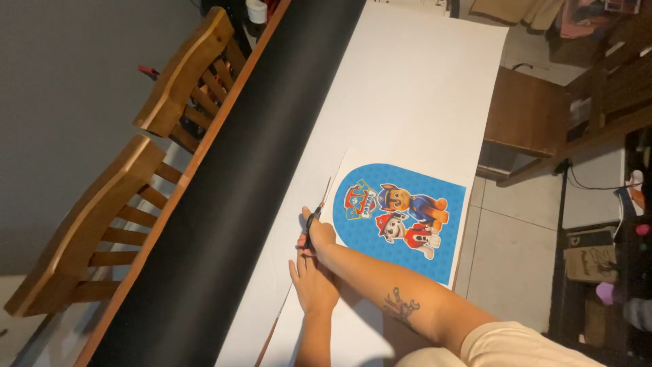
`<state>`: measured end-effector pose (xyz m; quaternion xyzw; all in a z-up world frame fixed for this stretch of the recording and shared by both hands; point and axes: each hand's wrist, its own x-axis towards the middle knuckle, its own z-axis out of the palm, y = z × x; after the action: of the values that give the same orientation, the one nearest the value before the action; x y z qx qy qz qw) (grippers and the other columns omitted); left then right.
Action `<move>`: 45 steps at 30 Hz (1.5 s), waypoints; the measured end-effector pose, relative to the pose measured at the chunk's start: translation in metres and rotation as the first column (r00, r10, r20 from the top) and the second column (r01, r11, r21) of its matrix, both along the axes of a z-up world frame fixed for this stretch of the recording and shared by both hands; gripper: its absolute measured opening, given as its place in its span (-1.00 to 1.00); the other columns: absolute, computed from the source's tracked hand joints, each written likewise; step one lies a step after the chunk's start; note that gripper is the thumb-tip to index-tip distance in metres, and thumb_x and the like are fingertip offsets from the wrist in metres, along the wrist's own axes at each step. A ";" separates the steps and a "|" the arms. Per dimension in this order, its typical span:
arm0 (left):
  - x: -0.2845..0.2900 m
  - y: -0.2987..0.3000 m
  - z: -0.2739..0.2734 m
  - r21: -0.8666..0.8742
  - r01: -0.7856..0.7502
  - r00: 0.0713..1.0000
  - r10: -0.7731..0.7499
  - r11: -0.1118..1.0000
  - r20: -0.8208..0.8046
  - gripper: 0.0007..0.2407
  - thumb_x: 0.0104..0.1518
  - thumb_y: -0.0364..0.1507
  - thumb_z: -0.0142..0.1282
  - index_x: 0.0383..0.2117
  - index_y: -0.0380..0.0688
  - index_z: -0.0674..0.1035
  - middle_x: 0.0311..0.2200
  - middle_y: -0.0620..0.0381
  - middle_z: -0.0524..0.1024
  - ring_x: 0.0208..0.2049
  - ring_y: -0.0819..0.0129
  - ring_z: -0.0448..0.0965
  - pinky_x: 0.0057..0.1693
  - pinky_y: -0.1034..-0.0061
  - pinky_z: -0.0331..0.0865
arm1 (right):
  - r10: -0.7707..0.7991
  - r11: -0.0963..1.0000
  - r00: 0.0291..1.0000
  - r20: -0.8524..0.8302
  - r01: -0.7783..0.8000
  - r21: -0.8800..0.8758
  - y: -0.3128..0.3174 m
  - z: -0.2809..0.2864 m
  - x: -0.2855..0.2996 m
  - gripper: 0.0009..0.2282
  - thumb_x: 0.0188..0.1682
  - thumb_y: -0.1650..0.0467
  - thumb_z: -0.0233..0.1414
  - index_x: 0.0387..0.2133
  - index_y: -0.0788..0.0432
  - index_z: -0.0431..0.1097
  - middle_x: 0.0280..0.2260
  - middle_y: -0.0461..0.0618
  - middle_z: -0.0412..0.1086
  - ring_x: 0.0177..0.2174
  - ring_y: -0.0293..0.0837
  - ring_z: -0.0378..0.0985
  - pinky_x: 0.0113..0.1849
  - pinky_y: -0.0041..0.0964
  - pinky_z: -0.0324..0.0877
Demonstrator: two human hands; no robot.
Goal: Cutting out a printed design from a sheet of paper using scissors
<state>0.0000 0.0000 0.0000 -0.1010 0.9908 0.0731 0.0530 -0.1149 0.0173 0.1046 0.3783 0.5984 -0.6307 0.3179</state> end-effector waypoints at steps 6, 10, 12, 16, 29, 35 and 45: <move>-0.001 0.000 -0.002 0.010 -0.007 1.000 0.007 1.000 0.008 -0.38 0.12 -0.21 -0.03 0.37 0.03 0.13 0.39 0.13 0.09 0.48 0.16 -0.19 0.45 0.01 -0.29 | 0.000 1.000 1.000 -0.005 0.001 0.025 -0.003 0.003 -0.002 -0.49 0.06 0.01 0.00 -0.61 0.21 0.38 -0.70 -0.03 0.38 -0.67 -0.19 0.41 -0.65 -0.46 0.32; -0.001 0.002 0.006 0.006 -0.014 1.000 0.014 1.000 0.028 -0.37 0.14 -0.18 -0.09 0.40 0.04 0.08 0.41 0.17 0.05 0.48 0.19 -0.24 0.45 0.03 -0.35 | 0.044 0.996 0.999 -0.012 -0.043 0.075 -0.005 -0.007 -0.003 -0.47 0.09 -0.01 -0.06 -0.63 0.18 0.39 -0.69 -0.06 0.40 -0.67 -0.20 0.43 -0.63 -0.48 0.28; -0.003 0.002 0.011 0.054 -0.029 0.999 0.027 0.998 0.036 -0.38 0.15 -0.21 -0.09 0.39 0.02 0.09 0.41 0.16 0.05 0.49 0.19 -0.25 0.45 0.02 -0.35 | 0.044 0.993 0.998 -0.034 -0.040 0.113 -0.006 -0.016 -0.005 -0.50 0.12 0.03 -0.04 -0.62 0.15 0.36 -0.66 -0.07 0.41 -0.66 -0.20 0.44 -0.61 -0.45 0.27; -0.003 0.002 0.007 0.045 -0.031 0.998 0.029 0.998 0.048 -0.41 0.14 -0.24 -0.06 0.38 0.14 0.13 0.39 0.24 0.09 0.46 0.24 -0.18 0.46 0.04 -0.35 | -0.012 0.997 1.000 -0.007 0.013 0.073 -0.006 -0.017 -0.012 -0.57 0.10 0.05 0.01 -0.49 0.16 0.41 -0.61 -0.08 0.44 -0.63 -0.23 0.44 -0.61 -0.48 0.32; 0.002 -0.001 -0.012 0.022 -0.023 0.998 0.024 0.999 -0.056 -0.50 0.20 -0.11 -0.12 0.30 0.14 0.30 0.39 0.22 0.12 0.46 0.18 -0.10 0.44 0.03 -0.23 | -0.009 0.995 0.999 -0.040 0.013 0.095 0.000 -0.024 -0.032 -0.53 0.05 0.01 0.02 -0.56 0.17 0.41 -0.66 -0.09 0.42 -0.66 -0.25 0.40 -0.63 -0.45 0.20; 0.002 -0.001 -0.008 0.044 -0.017 0.996 0.021 0.999 -0.091 -0.52 0.15 -0.16 -0.01 0.26 0.20 0.37 0.43 0.23 0.05 0.45 0.15 -0.06 0.44 0.01 -0.20 | -0.080 0.997 0.997 0.025 0.080 0.000 0.007 -0.005 -0.046 -0.48 -0.03 -0.06 0.05 -0.59 0.17 0.38 -0.67 -0.06 0.40 -0.65 -0.21 0.39 -0.64 -0.44 0.17; 0.004 0.000 -0.008 0.040 -0.004 0.974 0.013 0.999 -0.227 -0.54 0.18 -0.12 -0.03 0.24 0.17 0.41 0.40 0.19 0.13 0.42 0.11 0.04 0.41 0.00 -0.10 | -0.027 0.997 0.999 -0.024 0.029 0.077 0.013 -0.023 -0.057 -0.55 0.05 0.01 0.04 -0.49 0.16 0.42 -0.67 -0.08 0.43 -0.67 -0.25 0.40 -0.65 -0.44 0.12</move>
<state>0.0037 -0.0002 -0.0085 -0.0953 0.9883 0.1039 -0.0590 -0.1724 0.0307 0.0815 0.3911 0.6206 -0.6159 0.2873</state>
